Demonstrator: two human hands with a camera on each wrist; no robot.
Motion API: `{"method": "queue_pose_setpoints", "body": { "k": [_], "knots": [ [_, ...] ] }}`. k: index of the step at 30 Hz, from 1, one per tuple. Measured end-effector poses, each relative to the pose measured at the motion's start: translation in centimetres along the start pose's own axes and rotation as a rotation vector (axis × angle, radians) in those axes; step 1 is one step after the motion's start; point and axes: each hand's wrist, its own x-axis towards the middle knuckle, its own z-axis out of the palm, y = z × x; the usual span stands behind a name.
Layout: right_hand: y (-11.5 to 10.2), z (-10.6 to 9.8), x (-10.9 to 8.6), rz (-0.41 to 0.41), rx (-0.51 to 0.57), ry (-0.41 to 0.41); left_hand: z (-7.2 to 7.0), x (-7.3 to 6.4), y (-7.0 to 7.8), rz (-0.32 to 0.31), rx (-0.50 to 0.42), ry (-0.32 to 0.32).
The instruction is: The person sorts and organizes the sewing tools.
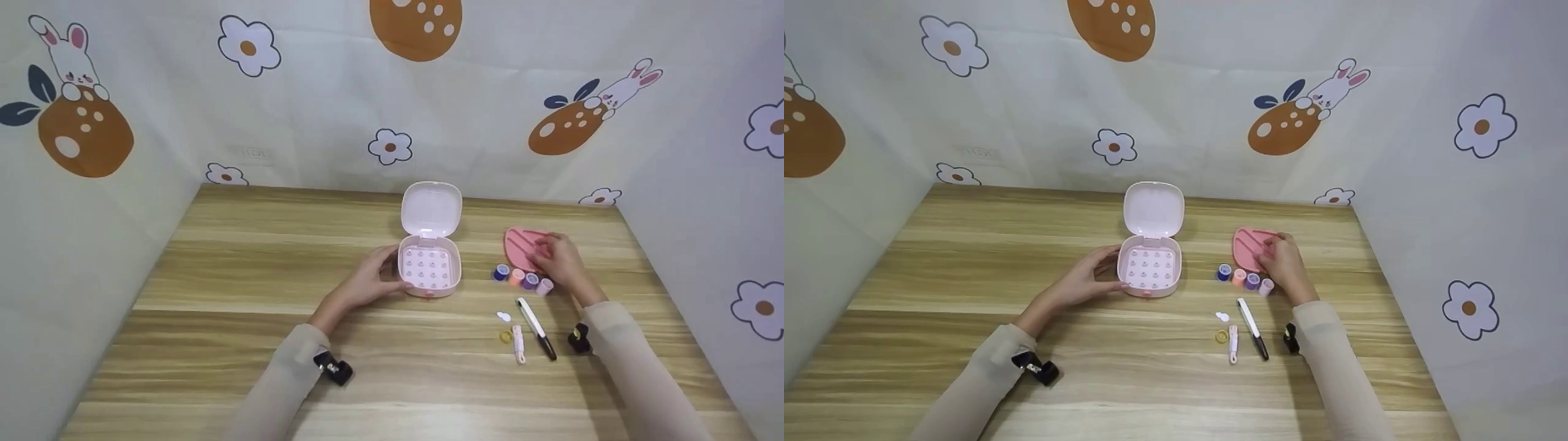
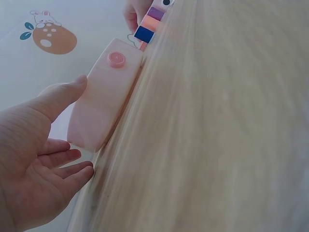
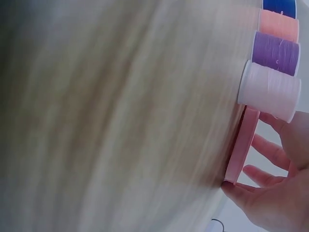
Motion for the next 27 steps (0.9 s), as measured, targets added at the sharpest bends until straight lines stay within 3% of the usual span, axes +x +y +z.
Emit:
{"method": "queue_pose_setpoints", "body": {
  "k": [5,14,27],
  "knots": [
    [-0.1,0.1,0.0,-0.027,-0.009,0.028,0.0,-0.1,0.2,-0.01,-0.031,0.007],
    [-0.6,-0.9,-0.6,0.03,0.014,-0.007,0.0,-0.1,0.2,0.007,-0.042,-0.001],
    [-2.6,-3.3,-2.9,0.032,-0.009,-0.034,-0.2,-0.2,0.3,-0.003,0.058,-0.004]
  ]
}}
